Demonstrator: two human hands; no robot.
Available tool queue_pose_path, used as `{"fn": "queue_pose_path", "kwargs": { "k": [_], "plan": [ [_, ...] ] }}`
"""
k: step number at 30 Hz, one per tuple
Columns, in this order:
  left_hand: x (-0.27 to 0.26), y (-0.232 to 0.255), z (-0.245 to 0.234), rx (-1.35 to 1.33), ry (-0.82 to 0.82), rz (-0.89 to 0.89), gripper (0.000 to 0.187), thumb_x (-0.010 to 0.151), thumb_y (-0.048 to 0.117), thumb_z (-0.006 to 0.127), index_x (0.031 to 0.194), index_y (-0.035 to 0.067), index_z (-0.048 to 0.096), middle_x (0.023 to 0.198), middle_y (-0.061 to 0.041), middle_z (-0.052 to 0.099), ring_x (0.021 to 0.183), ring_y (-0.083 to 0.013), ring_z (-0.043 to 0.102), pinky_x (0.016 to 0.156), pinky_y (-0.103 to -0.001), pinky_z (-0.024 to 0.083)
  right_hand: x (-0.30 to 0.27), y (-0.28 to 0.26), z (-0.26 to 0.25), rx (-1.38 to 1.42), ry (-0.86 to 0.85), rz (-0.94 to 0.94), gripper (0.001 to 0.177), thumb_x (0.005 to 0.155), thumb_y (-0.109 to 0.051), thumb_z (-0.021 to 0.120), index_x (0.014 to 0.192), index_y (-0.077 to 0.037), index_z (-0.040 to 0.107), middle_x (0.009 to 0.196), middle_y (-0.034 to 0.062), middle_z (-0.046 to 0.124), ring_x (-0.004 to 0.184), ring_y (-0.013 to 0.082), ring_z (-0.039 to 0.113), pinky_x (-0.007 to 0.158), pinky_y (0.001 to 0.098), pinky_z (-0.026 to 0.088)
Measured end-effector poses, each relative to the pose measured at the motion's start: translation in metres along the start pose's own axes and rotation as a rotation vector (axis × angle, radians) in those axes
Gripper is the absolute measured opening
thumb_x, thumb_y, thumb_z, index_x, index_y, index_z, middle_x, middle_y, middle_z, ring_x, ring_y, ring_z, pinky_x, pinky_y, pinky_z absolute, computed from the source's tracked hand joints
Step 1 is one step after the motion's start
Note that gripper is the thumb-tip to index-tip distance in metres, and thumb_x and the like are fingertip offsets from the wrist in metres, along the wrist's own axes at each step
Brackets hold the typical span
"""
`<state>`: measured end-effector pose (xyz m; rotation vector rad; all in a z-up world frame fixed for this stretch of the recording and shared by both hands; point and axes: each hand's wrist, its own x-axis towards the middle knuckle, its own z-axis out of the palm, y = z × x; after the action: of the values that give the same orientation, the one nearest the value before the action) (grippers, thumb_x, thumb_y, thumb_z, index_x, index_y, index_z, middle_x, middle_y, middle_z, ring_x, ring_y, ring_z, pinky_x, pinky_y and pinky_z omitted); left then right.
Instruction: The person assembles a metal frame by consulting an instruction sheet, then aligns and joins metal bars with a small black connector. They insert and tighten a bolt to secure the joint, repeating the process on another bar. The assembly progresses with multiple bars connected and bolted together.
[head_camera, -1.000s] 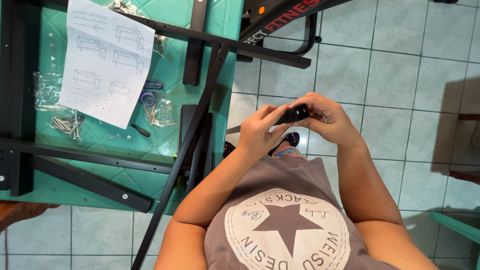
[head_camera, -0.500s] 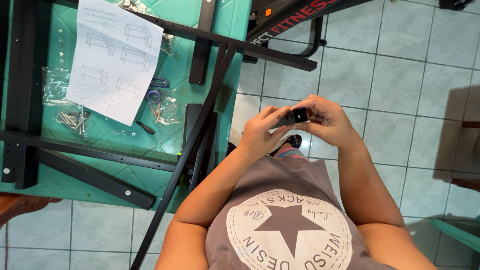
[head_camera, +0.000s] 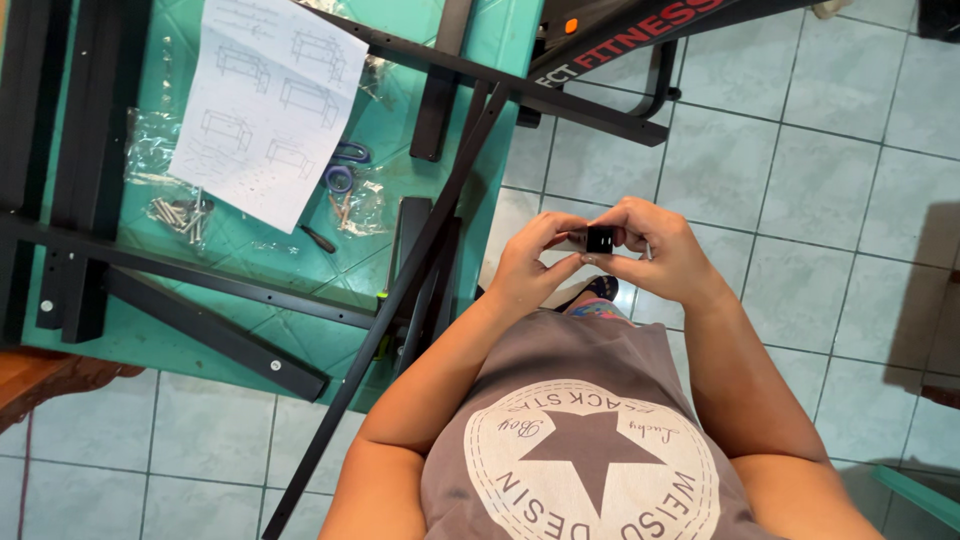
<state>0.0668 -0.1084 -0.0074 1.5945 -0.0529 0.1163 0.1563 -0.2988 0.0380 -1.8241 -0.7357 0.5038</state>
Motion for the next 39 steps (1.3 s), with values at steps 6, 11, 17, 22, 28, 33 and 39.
{"fn": "queue_pose_path", "kwargs": {
  "k": [6, 11, 17, 22, 28, 33, 39],
  "plan": [
    [-0.004, -0.001, -0.011, -0.068, -0.004, 0.001, 0.038, 0.092, -0.003, 0.073, 0.128, 0.003, 0.062, 0.121, -0.009, 0.064, 0.118, -0.0206, 0.068, 0.109, -0.035, 0.058, 0.007, -0.003, 0.009, -0.049, 0.008, -0.032, 0.037, 0.079, -0.008, 0.087, 0.108, -0.004, 0.065, 0.080, -0.0042, 0.058, 0.067, 0.0029, 0.043, 0.054, 0.0211, 0.036],
    [-0.009, -0.002, -0.019, -0.098, 0.019, -0.045, 0.037, 0.093, -0.001, 0.074, 0.127, 0.003, 0.061, 0.122, -0.007, 0.062, 0.119, -0.0197, 0.066, 0.108, -0.036, 0.058, 0.015, -0.009, 0.015, -0.047, 0.000, -0.021, 0.036, 0.080, -0.009, 0.087, 0.111, -0.004, 0.068, 0.078, -0.0035, 0.055, 0.066, 0.0051, 0.041, 0.057, 0.0220, 0.037],
    [-0.016, -0.005, -0.028, -0.077, 0.068, -0.086, 0.035, 0.094, 0.005, 0.076, 0.127, 0.004, 0.061, 0.121, -0.006, 0.064, 0.117, -0.0180, 0.067, 0.102, -0.037, 0.059, 0.028, -0.022, 0.023, -0.154, -0.034, -0.117, 0.034, 0.079, -0.013, 0.087, 0.107, -0.005, 0.070, 0.081, -0.0005, 0.060, 0.067, 0.0088, 0.050, 0.056, 0.0245, 0.040],
    [-0.017, 0.004, -0.051, 0.139, 0.027, -0.161, 0.042, 0.091, 0.017, 0.078, 0.128, 0.005, 0.062, 0.121, -0.009, 0.069, 0.116, -0.0240, 0.071, 0.094, -0.039, 0.057, 0.038, -0.027, 0.033, -0.329, -0.041, -0.135, 0.032, 0.079, -0.015, 0.087, 0.106, -0.005, 0.073, 0.076, 0.0034, 0.062, 0.059, 0.0129, 0.051, 0.052, 0.0282, 0.041],
    [-0.033, 0.001, -0.102, 0.592, 0.170, -0.029, 0.036, 0.092, 0.017, 0.074, 0.125, 0.006, 0.063, 0.127, -0.015, 0.066, 0.119, -0.0364, 0.065, 0.102, -0.042, 0.053, 0.047, -0.024, 0.046, -0.292, 0.082, -0.163, 0.028, 0.083, -0.016, 0.087, 0.101, -0.003, 0.071, 0.076, 0.0041, 0.060, 0.061, 0.0121, 0.049, 0.054, 0.0279, 0.040],
    [-0.038, -0.037, -0.142, 1.016, 0.251, -0.179, 0.046, 0.088, 0.019, 0.071, 0.128, 0.000, 0.058, 0.143, -0.027, 0.050, 0.132, -0.0448, 0.049, 0.109, -0.053, 0.041, 0.055, -0.024, 0.049, -0.339, 0.156, -0.138, 0.024, 0.085, -0.016, 0.087, 0.095, -0.003, 0.070, 0.071, 0.0041, 0.052, 0.061, 0.0127, 0.045, 0.053, 0.0296, 0.037],
    [-0.040, -0.073, -0.195, 1.327, 0.246, -0.560, 0.055, 0.082, 0.022, 0.068, 0.131, 0.000, 0.057, 0.158, -0.028, 0.030, 0.147, -0.0464, 0.025, 0.113, -0.068, 0.024, 0.064, -0.029, 0.054, -0.407, 0.208, -0.153, 0.025, 0.085, -0.018, 0.088, 0.092, -0.004, 0.069, 0.070, 0.0033, 0.049, 0.061, 0.0134, 0.046, 0.054, 0.0314, 0.037]
  ]
}}
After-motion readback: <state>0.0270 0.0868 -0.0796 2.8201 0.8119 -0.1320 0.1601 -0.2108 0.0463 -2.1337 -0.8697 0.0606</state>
